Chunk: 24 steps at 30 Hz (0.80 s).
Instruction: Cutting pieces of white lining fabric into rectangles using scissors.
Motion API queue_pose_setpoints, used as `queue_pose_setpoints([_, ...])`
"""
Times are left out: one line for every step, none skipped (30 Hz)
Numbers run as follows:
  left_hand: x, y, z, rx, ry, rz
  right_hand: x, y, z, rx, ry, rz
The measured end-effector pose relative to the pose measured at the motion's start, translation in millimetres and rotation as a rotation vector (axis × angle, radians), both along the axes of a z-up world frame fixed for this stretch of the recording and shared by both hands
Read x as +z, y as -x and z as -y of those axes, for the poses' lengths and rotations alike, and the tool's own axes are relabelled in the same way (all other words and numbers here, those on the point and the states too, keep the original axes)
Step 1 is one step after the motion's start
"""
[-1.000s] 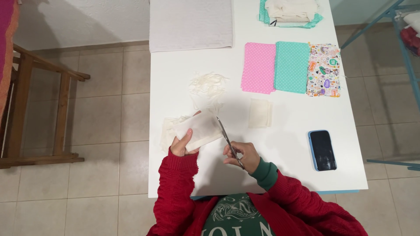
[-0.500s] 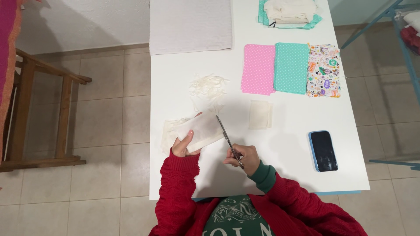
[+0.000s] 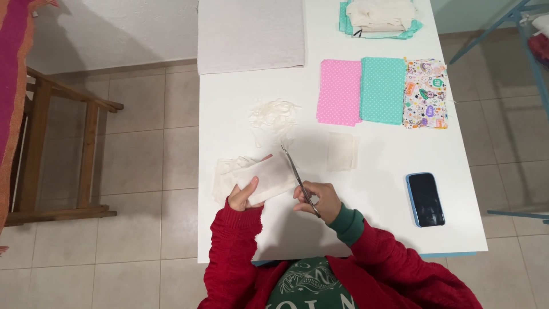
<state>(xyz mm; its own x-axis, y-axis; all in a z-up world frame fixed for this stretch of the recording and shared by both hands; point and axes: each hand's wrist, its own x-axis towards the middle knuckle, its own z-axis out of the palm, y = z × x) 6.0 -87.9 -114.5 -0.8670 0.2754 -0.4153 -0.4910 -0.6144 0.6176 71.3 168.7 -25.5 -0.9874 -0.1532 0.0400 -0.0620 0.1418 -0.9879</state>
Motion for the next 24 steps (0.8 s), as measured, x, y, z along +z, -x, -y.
queue_pose_setpoints([-34.2,0.5,6.4,-0.018,0.013,-0.004,2.2,1.4,0.0,-0.003,0.003,0.003])
queue_pose_setpoints([-68.0,1.6,13.3,-0.034,0.026,-0.008,4.5,3.4,0.3,-0.006,0.008,0.005])
queue_pose_setpoints([-30.2,0.4,7.6,-0.033,0.026,-0.009,1.6,3.6,0.5,-0.004,0.008,0.004])
queue_pose_setpoints([7.2,-1.6,1.5,-0.025,0.019,-0.012,-1.5,2.9,0.5,-0.004,0.012,0.019])
queue_pose_setpoints([44.4,-3.4,-4.7,-0.017,0.011,-0.015,-4.7,2.3,0.3,-0.005,0.015,0.035])
queue_pose_setpoints([50.3,-3.5,-7.9,-0.016,0.011,-0.015,-6.8,1.9,1.2,-0.004,0.016,0.036])
queue_pose_setpoints([56.2,-3.5,-11.3,0.007,-0.005,-0.003,-9.0,1.7,2.0,-0.011,0.026,0.039])
queue_pose_setpoints([62.0,-3.5,-14.7,0.03,-0.022,0.009,-11.2,1.5,2.8,-0.018,0.037,0.043])
queue_pose_setpoints([54.6,-2.5,-13.7,0.03,-0.022,0.01,-12.6,1.8,2.6,-0.018,0.038,0.044])
queue_pose_setpoints([47.2,-1.0,-12.9,0.035,-0.015,0.01,-13.9,2.3,2.4,-0.013,0.039,0.045])
queue_pose_setpoints([39.8,0.7,-12.2,0.04,-0.008,0.009,-15.2,2.8,2.2,-0.008,0.04,0.046])
queue_pose_setpoints([24.3,2.0,-9.1,0.039,-0.007,0.012,-12.6,4.7,1.5,-0.009,0.041,0.048])
queue_pose_setpoints([8.8,3.4,-6.0,0.032,-0.003,0.013,-10.1,6.6,0.9,0.002,0.039,0.031])
queue_pose_setpoints([-6.7,4.8,-2.9,0.025,0.001,0.014,-7.5,8.8,0.1,0.014,0.036,0.014])
queue_pose_setpoints([3.5,5.4,-4.4,0.025,0.002,0.015,-5.7,9.9,-0.8,0.014,0.037,0.015])
queue_pose_setpoints([13.7,6.1,-5.8,0.013,0.047,0.027,-4.0,10.8,-1.5,0.01,0.013,0.013])
queue_pose_setpoints([24.0,6.7,-7.1,0.002,0.092,0.039,-2.3,11.7,-2.2,0.006,-0.01,0.01])
queue_pose_setpoints([10.8,5.9,-4.7,0.0,0.093,0.039,-3.3,12.7,-3.3,0.005,-0.01,0.01])
queue_pose_setpoints([-2.3,5.1,-2.2,0.003,0.059,0.051,-4.2,13.8,-4.3,0.008,-0.004,0.011])
queue_pose_setpoints([-15.4,3.7,0.6,0.008,0.026,0.063,-5.2,14.8,-5.1,0.014,0.002,0.013])
queue_pose_setpoints([7.0,3.7,-4.5,0.009,0.026,0.063,-6.3,15.1,-4.7,0.015,0.002,0.012])
queue_pose_setpoints([29.4,4.1,-9.9,0.014,0.051,0.073,-7.4,15.7,-4.5,0.019,0.013,0.014])
queue_pose_setpoints([51.7,4.5,-15.3,0.02,0.076,0.083,-8.5,16.3,-4.3,0.022,0.023,0.016])
queue_pose_setpoints([51.7,3.6,-15.4,0.019,0.076,0.083,-8.7,16.2,-3.5,0.022,0.023,0.017])
